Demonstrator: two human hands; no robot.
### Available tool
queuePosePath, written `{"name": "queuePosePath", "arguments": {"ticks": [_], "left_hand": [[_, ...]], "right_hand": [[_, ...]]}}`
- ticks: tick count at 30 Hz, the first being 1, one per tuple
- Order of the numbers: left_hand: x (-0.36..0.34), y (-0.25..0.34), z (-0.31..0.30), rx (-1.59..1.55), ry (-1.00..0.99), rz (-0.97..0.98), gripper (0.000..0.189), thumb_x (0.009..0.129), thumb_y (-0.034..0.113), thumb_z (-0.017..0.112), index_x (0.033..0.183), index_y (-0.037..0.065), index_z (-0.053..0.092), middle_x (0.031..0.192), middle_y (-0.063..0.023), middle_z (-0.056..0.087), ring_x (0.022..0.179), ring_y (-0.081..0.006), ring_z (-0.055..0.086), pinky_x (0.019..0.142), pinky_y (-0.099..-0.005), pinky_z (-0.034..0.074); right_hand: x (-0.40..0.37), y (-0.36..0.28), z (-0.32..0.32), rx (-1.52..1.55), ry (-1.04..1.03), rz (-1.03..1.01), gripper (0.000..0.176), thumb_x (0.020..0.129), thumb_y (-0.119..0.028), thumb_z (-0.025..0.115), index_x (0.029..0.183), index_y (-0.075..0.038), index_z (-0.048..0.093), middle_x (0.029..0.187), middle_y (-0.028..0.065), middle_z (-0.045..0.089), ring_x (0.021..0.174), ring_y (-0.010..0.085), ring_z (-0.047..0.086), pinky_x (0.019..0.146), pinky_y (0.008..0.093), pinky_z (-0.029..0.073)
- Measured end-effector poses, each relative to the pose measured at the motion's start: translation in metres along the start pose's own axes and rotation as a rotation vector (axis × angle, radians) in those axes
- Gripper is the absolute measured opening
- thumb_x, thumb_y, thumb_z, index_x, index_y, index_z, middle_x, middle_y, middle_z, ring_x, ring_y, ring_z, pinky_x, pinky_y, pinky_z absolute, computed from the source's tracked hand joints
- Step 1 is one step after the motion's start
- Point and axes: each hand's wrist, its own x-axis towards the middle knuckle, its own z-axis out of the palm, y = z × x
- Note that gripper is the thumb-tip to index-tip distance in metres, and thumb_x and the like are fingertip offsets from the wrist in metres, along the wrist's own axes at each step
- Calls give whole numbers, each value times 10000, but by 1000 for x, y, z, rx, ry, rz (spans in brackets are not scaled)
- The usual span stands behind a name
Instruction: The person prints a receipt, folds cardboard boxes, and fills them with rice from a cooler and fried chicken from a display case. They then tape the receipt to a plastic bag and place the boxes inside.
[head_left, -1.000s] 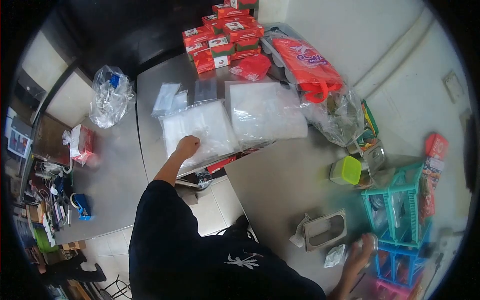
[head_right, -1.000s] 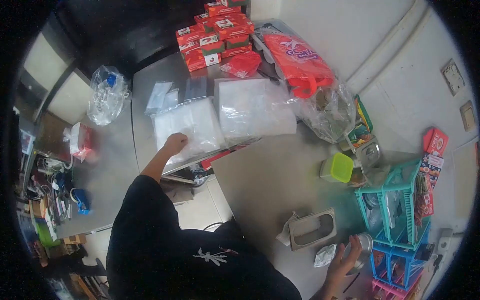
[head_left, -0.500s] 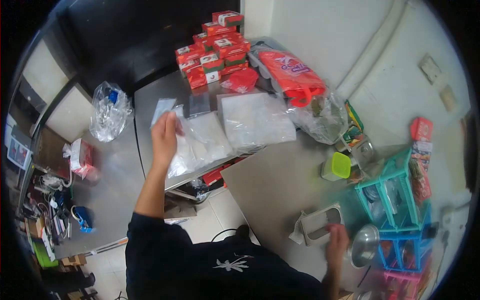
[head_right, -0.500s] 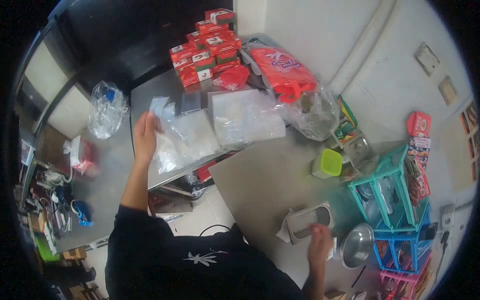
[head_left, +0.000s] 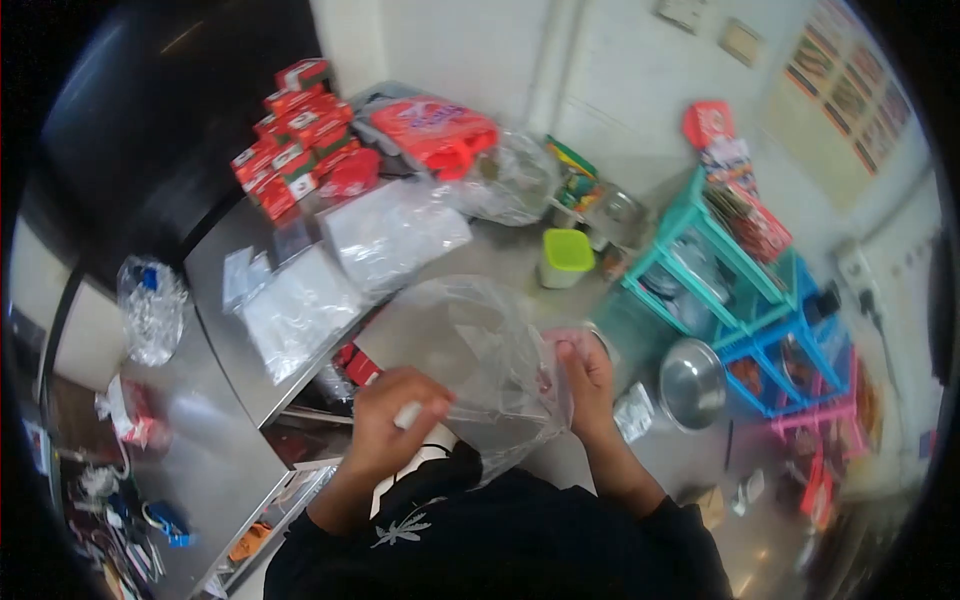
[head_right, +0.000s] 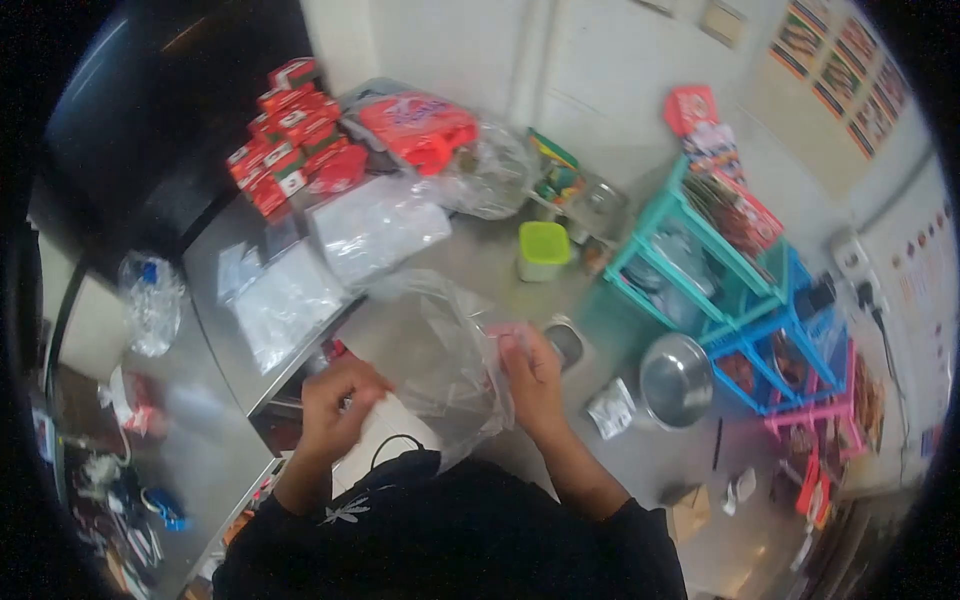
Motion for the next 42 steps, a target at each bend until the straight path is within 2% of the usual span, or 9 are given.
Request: {"name": "queuePosePath", "arguments": {"ticks": [9, 11, 15, 17, 22, 24, 30, 36, 42], "left_hand": [[3, -5, 214, -946, -268, -557, 249, 873, 154, 554, 1046, -24, 566, 987, -58, 626, 919, -200, 570, 835, -310, 423], [1, 25, 233, -851, -859, -500, 198, 857, 120, 567, 1001, -14, 594, 933, -76, 631, 868, -179, 582, 794, -285, 440], [-19, 59, 274, -1174, -1023, -448, 150, 849, 100, 570, 937, -12, 618, 859, -88, 632, 804, -150, 587, 743, -268, 454], [-29, 90, 288, -1166, -1056, -461, 95, 818, 82, 599, 836, -9, 616, 793, -134, 631, 713, -177, 609, 673, -321, 501], [-68, 127, 343, -1141, -1133, -461, 79, 824, 73, 592, 795, 0, 606, 758, -104, 624, 685, -156, 597, 653, -296, 493], [-81, 128, 362, -1063, -1095, -457, 89, 828, 69, 586, 771, 2, 597, 744, -98, 619, 679, -152, 593, 655, -291, 490], [-90, 163, 391, -849, -762, -537, 100, 828, 48, 590, 736, 27, 557, 724, -45, 587, 678, -110, 555, 650, -236, 442], [-90, 168, 381, -1269, -693, -842, 121, 793, 67, 641, 800, 48, 521, 724, -14, 543, 646, -86, 508, 619, -233, 422], [-74, 148, 364, -755, -813, -479, 125, 760, 75, 663, 748, 63, 539, 684, 16, 540, 626, -83, 507, 556, -239, 406]], "right_hand": [[-155, -70, -85, 545, 329, 245, 187, 891, -176, 496, 1032, -54, 514, 895, 47, 607, 659, 75, 529, 548, 203, 423], [-205, -77, -137, 535, 386, 154, 173, 897, -178, 482, 1006, -49, 516, 886, 52, 607, 680, 74, 530, 567, 205, 430], [-289, -86, -229, 582, 416, 45, 162, 912, -198, 447, 925, -49, 509, 830, 60, 615, 681, 65, 522, 583, 214, 436], [-312, -89, -239, -63, 991, -112, 157, 907, -189, 463, 953, -46, 508, 804, 55, 622, 646, 82, 527, 551, 236, 425], [-367, -64, -294, -1004, 929, 281, 210, 859, -127, 540, 1044, -32, 515, 832, 123, 605, 685, 226, 560, 621, 276, 428], [-375, -60, -306, -1596, 912, -146, 236, 821, -112, 586, 1036, -37, 522, 812, 129, 593, 671, 261, 565, 624, 281, 435], [-353, -47, -210, -395, 608, 38, 298, 719, -124, 726, 883, -35, 493, 700, 71, 546, 636, 135, 549, 584, 255, 440], [-344, -49, -206, -429, 521, -12, 304, 708, -110, 731, 859, -33, 479, 731, 84, 540, 674, 140, 556, 625, 286, 462], [-343, -29, -220, 422, 633, -28, 61, 884, -107, 516, 900, -81, 463, 814, 49, 564, 768, 173, 576, 789, 325, 467]]}}
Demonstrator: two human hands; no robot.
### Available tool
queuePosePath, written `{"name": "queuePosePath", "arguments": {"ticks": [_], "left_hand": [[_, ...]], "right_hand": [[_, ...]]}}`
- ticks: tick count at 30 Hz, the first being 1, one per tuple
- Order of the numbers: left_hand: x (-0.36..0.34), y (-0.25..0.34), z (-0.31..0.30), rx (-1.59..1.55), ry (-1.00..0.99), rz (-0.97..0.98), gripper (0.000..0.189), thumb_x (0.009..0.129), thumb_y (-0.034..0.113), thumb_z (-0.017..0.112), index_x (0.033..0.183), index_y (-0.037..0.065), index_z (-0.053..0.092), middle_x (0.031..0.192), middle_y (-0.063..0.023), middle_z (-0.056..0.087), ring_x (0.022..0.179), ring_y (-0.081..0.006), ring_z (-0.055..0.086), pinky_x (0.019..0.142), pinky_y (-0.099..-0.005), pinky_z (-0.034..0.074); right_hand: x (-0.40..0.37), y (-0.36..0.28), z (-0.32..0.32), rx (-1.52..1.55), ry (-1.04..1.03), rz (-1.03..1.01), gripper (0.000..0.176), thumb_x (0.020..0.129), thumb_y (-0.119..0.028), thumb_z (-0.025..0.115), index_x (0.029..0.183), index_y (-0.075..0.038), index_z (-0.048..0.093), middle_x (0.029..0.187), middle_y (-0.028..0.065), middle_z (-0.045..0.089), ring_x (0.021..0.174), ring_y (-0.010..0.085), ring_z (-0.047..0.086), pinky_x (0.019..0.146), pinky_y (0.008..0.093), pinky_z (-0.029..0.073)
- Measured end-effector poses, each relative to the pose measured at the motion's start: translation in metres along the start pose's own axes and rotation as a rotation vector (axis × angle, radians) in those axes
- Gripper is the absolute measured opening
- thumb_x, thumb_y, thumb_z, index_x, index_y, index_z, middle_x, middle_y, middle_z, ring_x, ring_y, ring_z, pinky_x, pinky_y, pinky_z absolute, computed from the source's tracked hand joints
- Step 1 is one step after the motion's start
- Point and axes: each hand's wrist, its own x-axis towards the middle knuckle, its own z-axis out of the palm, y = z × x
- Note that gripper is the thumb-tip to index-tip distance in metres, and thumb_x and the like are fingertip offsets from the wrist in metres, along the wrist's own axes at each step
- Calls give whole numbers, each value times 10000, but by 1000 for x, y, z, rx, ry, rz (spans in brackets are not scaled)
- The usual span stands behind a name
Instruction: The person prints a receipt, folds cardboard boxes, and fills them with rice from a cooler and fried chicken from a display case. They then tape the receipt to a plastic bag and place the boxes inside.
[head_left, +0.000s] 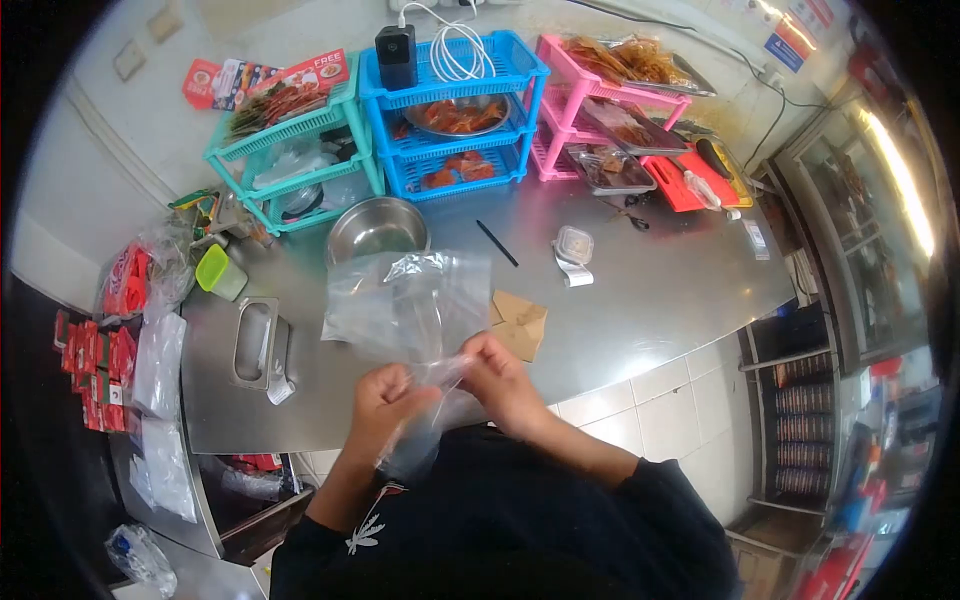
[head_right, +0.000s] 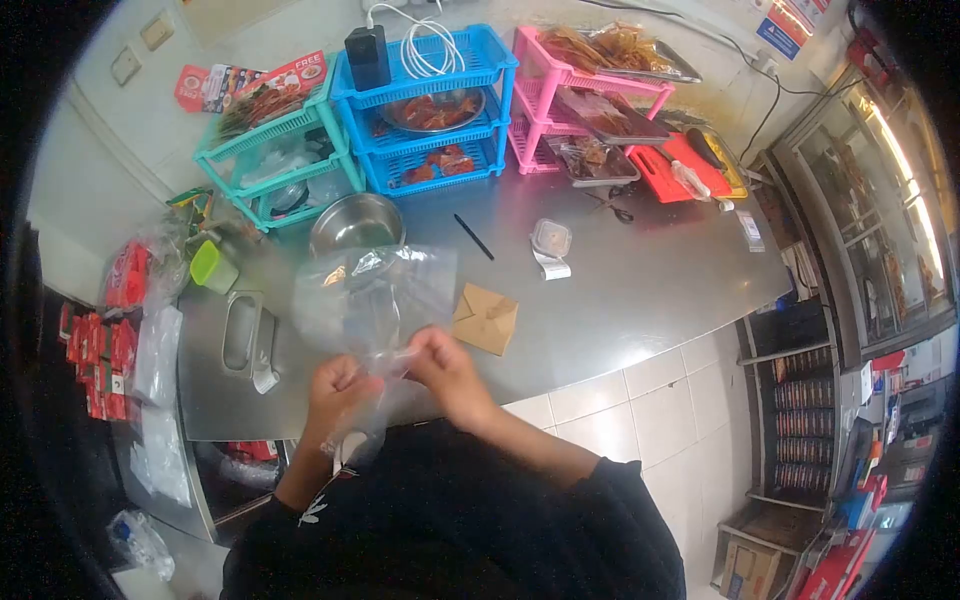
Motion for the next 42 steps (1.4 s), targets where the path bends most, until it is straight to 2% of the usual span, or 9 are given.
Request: {"name": "queuePosePath", "arguments": {"ticks": [5, 8, 17, 25, 27, 33, 35, 38, 42], "left_hand": [[21, -39, -78, 1009, 463, 821, 211, 777, 82, 591, 607, 39, 474, 583, 51, 418, 532, -46, 374, 458, -252, 296], [16, -18, -90, 794, 533, 367, 267, 823, 123, 580, 597, 48, 459, 556, 52, 379, 514, -51, 335, 453, -247, 279], [20, 28, -71, -407, 811, 367, 168, 882, 206, 553, 786, 76, 508, 686, 47, 443, 538, -32, 383, 493, -190, 330], [-32, 34, -4, 501, -399, -55, 152, 810, 176, 629, 873, 76, 534, 661, 42, 434, 565, -39, 390, 512, -200, 344], [-18, -9, -38, 663, -68, 53, 158, 782, 163, 652, 842, 79, 532, 624, 44, 418, 561, -46, 378, 507, -206, 334], [12, -56, -116, 1038, 702, 420, 248, 720, 200, 672, 872, 46, 549, 748, -47, 588, 681, -172, 554, 638, -290, 412], [11, -34, -49, 1501, 673, 741, 296, 714, 224, 648, 926, 42, 553, 820, -104, 629, 769, -278, 598, 748, -385, 414], [11, -56, -27, 1311, 372, 526, 297, 707, 205, 630, 941, 45, 540, 810, -147, 615, 789, -336, 590, 769, -431, 408], [13, -79, -70, 1034, 519, 198, 180, 718, 111, 591, 850, 39, 492, 715, -194, 530, 712, -378, 542, 640, -412, 416]], "right_hand": [[-8, -39, -10, 391, 8, 127, 89, 928, -186, 445, 890, -105, 442, 750, 18, 527, 699, 144, 534, 782, 363, 458], [-18, -37, -16, 311, -123, 199, 102, 925, -196, 456, 871, -113, 432, 693, -4, 473, 596, 109, 457, 693, 287, 440], [-21, -61, -58, -1182, -132, -98, 288, 761, -196, 702, 827, -60, 457, 694, 63, 520, 631, 131, 525, 549, 268, 430], [29, -99, -131, -87, 434, -385, 139, 908, -225, 485, 913, -87, 505, 824, 8, 530, 690, 109, 515, 616, 244, 444], [28, -90, -125, 180, 251, -160, 154, 925, -235, 457, 949, -87, 496, 877, 12, 532, 713, 108, 519, 635, 234, 444], [13, -45, -82, -761, -478, 203, 201, 887, -240, 512, 917, -66, 609, 801, 0, 553, 741, 82, 504, 636, 227, 415], [15, -36, -75, -744, -533, 191, 198, 880, -237, 528, 895, -63, 621, 788, -2, 551, 737, 83, 496, 640, 227, 411], [29, -38, -69, -765, -562, 453, 190, 884, -215, 523, 945, -52, 601, 835, 15, 571, 765, 82, 504, 695, 219, 411], [60, 1, -112, -1197, -199, -111, 492, 790, -292, 626, 1198, -87, 442, 1093, 101, 504, 974, 226, 493, 871, 364, 367]]}}
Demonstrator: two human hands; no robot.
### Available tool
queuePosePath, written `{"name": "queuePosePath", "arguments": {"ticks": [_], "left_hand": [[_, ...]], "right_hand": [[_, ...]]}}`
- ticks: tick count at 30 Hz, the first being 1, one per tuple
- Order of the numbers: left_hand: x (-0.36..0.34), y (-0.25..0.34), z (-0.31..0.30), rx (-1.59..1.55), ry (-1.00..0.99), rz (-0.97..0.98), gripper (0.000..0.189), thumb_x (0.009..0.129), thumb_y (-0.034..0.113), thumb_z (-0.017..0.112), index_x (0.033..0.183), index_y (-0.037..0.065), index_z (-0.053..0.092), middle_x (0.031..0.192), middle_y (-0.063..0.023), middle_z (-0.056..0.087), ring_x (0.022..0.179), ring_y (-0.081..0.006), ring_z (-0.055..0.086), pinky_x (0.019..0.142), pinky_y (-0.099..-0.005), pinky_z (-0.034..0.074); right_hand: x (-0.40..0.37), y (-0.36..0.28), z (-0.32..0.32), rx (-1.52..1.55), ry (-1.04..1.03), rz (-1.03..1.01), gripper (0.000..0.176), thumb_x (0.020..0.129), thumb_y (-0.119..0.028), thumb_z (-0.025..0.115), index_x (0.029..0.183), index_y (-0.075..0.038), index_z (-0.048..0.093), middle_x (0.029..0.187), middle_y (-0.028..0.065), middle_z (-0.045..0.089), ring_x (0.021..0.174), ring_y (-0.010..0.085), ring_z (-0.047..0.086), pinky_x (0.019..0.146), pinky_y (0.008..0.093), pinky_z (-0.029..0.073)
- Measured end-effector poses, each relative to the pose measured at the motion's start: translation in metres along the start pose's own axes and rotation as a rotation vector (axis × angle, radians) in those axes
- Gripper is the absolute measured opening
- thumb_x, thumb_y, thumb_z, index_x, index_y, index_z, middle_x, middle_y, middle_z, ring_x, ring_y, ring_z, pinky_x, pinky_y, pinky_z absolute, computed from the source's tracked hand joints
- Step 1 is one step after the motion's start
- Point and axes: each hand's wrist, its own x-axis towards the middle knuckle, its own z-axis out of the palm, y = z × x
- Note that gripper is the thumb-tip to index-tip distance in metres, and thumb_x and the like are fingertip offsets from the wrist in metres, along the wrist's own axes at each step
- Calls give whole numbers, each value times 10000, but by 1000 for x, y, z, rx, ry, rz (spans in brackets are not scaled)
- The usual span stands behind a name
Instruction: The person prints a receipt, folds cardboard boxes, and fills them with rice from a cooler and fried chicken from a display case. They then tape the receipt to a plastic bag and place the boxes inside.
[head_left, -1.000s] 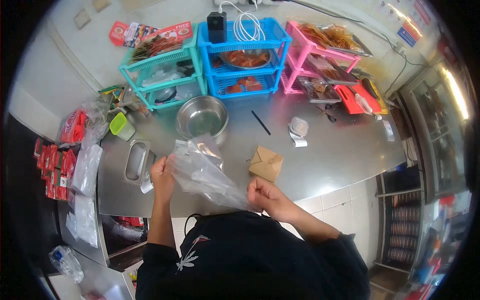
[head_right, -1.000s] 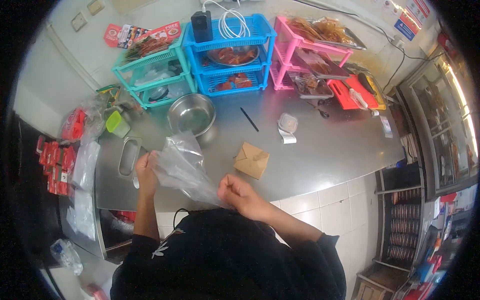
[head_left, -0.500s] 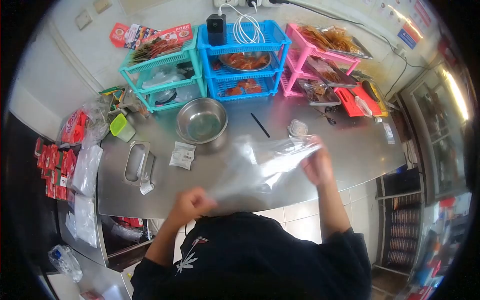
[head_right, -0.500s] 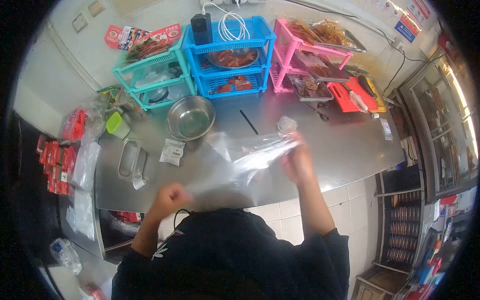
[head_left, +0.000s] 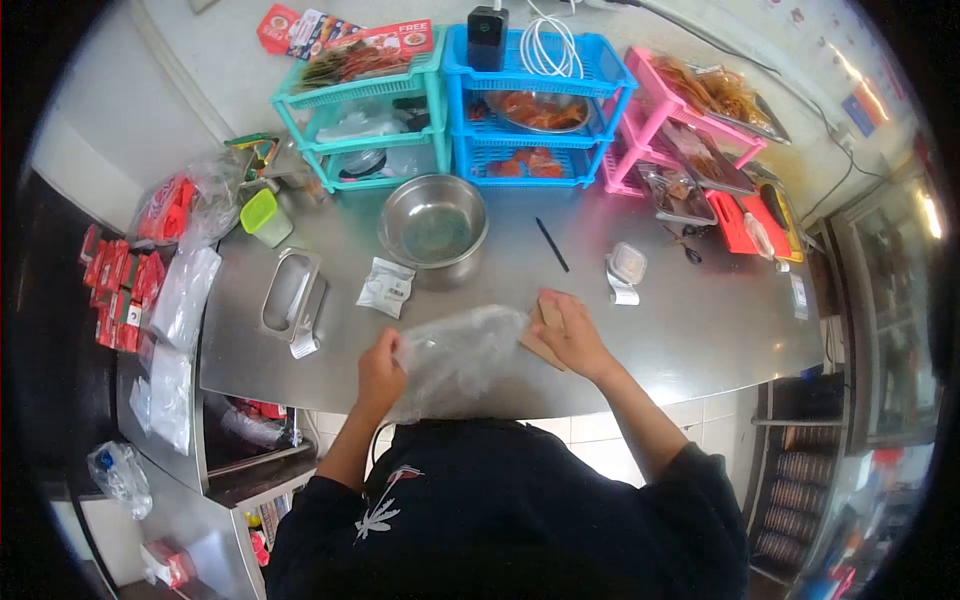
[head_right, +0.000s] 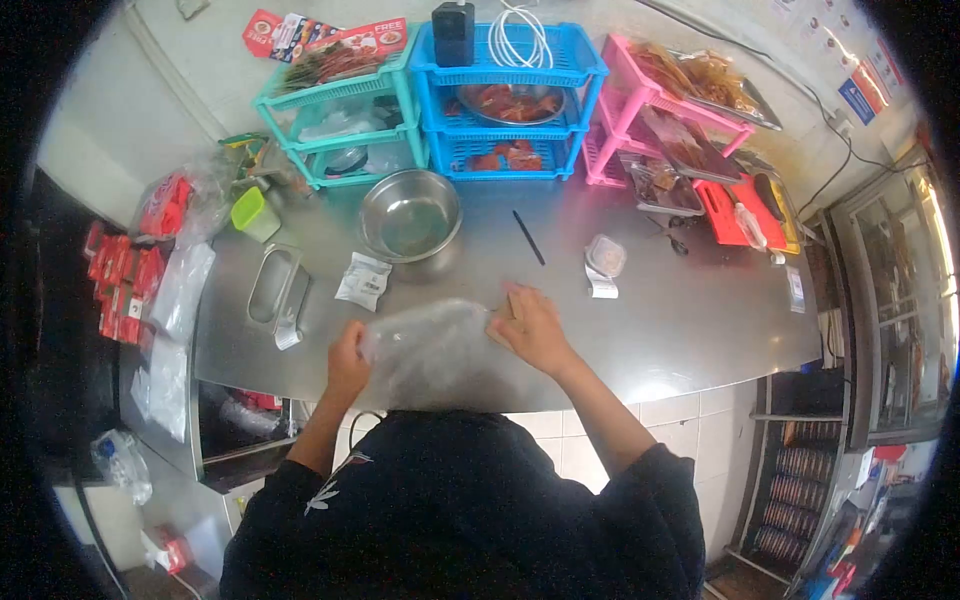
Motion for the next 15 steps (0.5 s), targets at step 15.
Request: {"name": "queuePosePath", "arguments": {"ticks": [15], "left_hand": [[11, -3, 38, -226, 123, -167, 154, 795, 55, 566, 904, 17, 463, 675, -128, 515, 594, -208, 514, 572, -352, 425]], "right_hand": [[-8, -49, -32, 207, -2, 41, 1041, 548, -264, 734, 1392, -37, 168, 1320, 205, 330, 1213, 306, 348, 1017, 389, 271]]}}
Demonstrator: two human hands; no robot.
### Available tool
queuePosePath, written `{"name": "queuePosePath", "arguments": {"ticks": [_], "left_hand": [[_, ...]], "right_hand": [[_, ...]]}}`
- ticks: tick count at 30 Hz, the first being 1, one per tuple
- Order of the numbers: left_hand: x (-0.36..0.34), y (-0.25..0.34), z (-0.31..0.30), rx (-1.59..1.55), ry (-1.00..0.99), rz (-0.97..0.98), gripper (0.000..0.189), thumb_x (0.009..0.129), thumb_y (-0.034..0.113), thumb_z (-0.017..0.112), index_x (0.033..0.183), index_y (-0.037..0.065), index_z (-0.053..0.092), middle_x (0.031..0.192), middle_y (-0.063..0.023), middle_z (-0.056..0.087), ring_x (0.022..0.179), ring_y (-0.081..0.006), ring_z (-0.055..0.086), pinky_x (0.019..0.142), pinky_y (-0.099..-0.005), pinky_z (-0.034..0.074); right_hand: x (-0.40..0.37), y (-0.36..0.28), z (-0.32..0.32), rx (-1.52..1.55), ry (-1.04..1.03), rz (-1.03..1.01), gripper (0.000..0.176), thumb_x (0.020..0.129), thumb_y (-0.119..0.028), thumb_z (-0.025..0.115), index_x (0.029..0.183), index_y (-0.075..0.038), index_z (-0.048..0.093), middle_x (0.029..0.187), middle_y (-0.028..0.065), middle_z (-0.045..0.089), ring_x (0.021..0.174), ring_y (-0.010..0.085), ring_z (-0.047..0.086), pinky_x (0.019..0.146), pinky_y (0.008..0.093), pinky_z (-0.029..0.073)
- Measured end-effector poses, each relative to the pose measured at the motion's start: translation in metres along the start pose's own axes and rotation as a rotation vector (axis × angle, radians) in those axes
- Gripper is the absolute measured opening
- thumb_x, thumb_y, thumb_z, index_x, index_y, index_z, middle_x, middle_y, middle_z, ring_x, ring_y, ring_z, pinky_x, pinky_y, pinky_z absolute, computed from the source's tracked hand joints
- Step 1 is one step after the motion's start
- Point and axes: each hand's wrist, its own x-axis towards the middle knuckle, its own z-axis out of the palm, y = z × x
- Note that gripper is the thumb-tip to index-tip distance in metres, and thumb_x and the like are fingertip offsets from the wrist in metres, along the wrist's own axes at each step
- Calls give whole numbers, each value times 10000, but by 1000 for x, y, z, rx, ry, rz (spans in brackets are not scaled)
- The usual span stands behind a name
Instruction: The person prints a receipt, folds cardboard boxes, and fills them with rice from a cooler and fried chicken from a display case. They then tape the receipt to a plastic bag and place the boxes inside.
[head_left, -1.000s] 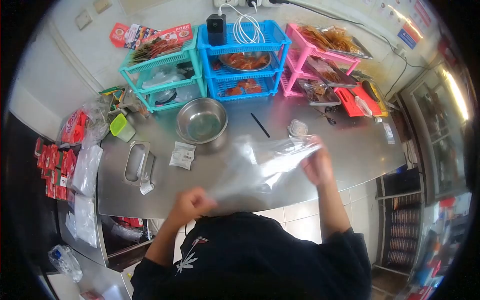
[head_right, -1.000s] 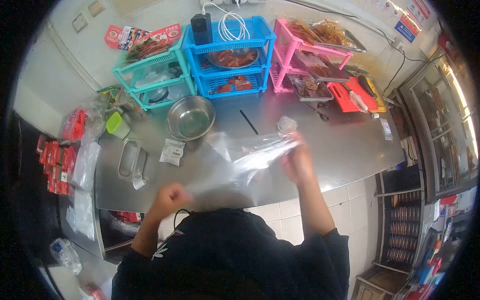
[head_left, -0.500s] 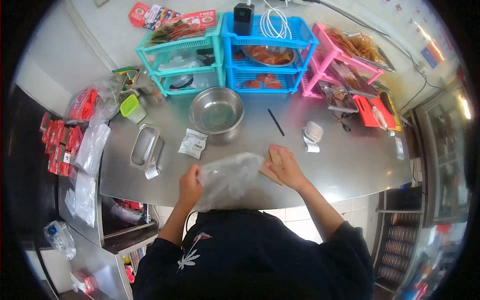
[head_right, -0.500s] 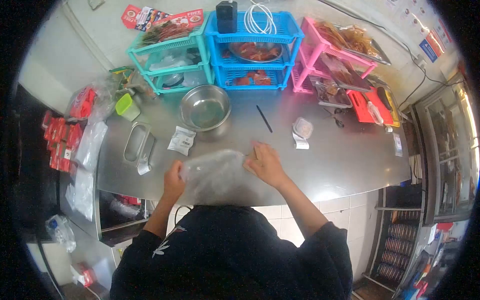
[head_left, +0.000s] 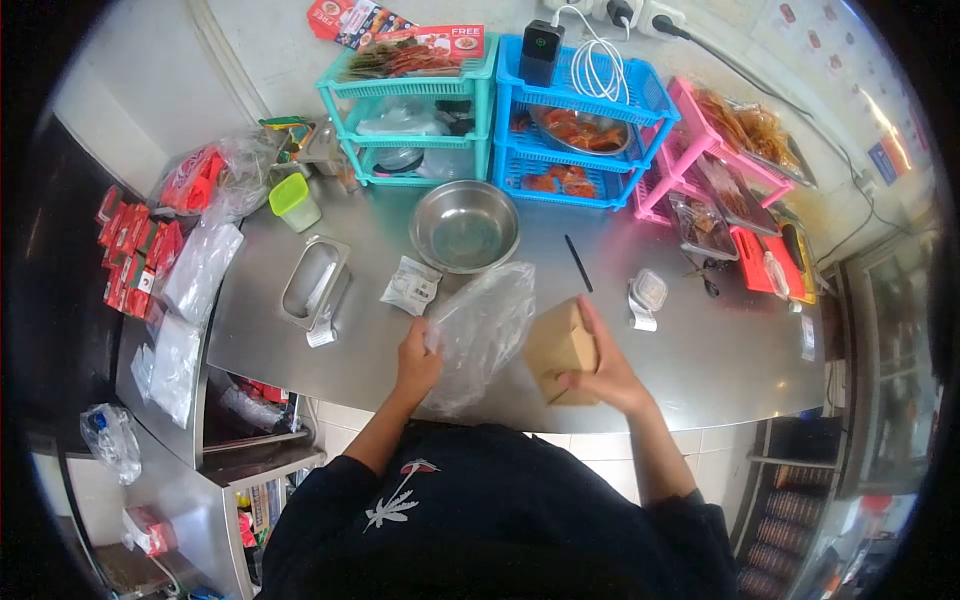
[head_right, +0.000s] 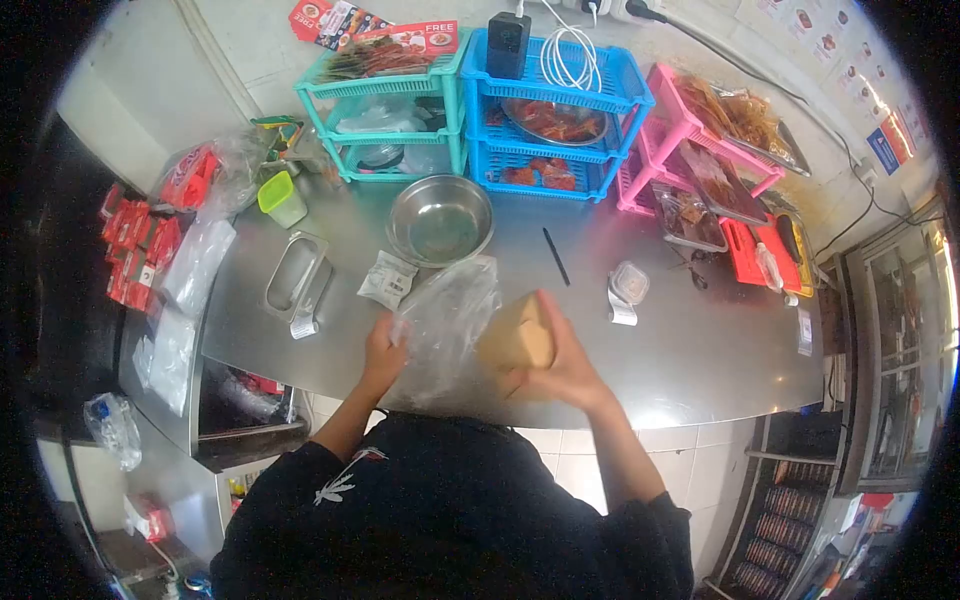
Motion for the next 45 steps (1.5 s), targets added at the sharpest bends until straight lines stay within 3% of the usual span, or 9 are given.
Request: {"name": "queuePosePath", "arguments": {"ticks": [7, 9, 12, 23, 25, 29, 32, 35, 45], "left_hand": [[-13, 14, 17, -735, -206, 23, 161, 877, 134, 496, 1027, 82, 471, 835, -36, 530, 617, -128, 533, 512, -297, 467], [-20, -5, 2, -908, -102, -583, 166, 904, 169, 453, 1044, 82, 477, 854, -46, 520, 621, -118, 526, 506, -268, 464], [-39, -17, -31, -981, -102, -678, 190, 898, 153, 470, 1068, 69, 471, 947, -67, 559, 860, -236, 571, 757, -378, 498], [-57, -1, -43, -1016, -103, -654, 212, 916, 232, 442, 928, 25, 488, 850, -92, 517, 638, -166, 532, 680, -472, 528], [-45, 1, -55, -953, -26, -647, 211, 911, 244, 459, 928, 36, 491, 846, -87, 521, 578, -153, 510, 676, -427, 530], [-23, -8, -63, -832, 97, -538, 214, 903, 253, 486, 948, 44, 496, 840, -81, 528, 585, -152, 520, 648, -364, 526], [-8, 8, -70, -744, 199, -487, 227, 892, 251, 526, 981, 44, 492, 778, -77, 579, 609, -166, 582, 465, -247, 446], [0, 6, -70, -652, 148, -400, 212, 898, 234, 518, 944, 27, 517, 785, -77, 590, 602, -150, 569, 488, -247, 451], [7, 31, -79, -214, -82, -205, 154, 869, 137, 515, 929, -1, 547, 766, -91, 616, 616, -160, 577, 571, -286, 470]], "right_hand": [[26, -17, 93, 745, -261, 25, 1006, 596, -246, 731, 1402, -59, 159, 1373, 154, 285, 1261, 254, 295, 1029, 339, 248], [41, 18, 109, 876, -240, 131, 1016, 596, -251, 736, 1406, -60, 152, 1347, 132, 316, 1243, 238, 315, 1023, 330, 246], [51, 25, 103, -243, -11, -21, 1005, 551, -309, 758, 1368, -56, 229, 1273, 220, 374, 1175, 331, 393, 989, 388, 323], [65, 40, 153, -666, -108, -50, 858, 708, -407, 672, 1365, -66, 238, 1346, 258, 287, 1147, 412, 408, 958, 475, 337], [64, 34, 140, -314, -194, -254, 759, 775, -422, 619, 1348, -48, 288, 1330, 251, 336, 1140, 402, 436, 975, 470, 322], [68, -2, 9, 458, -300, 63, 309, 820, -235, 626, 1041, -29, 561, 1009, 60, 600, 964, 152, 554, 828, 286, 439], [91, 109, -76, -642, 340, -192, 589, 703, -243, 710, 1202, -72, 446, 1157, 144, 511, 1087, 284, 476, 901, 379, 395], [86, 181, -113, -1193, 376, 468, 944, 566, -272, 787, 1346, -152, 268, 1230, 218, 420, 1144, 358, 403, 927, 459, 349], [130, 155, -68, -606, 338, 266, 837, 627, -215, 734, 1329, -83, 297, 1183, 238, 437, 1037, 369, 473, 885, 422, 404]]}}
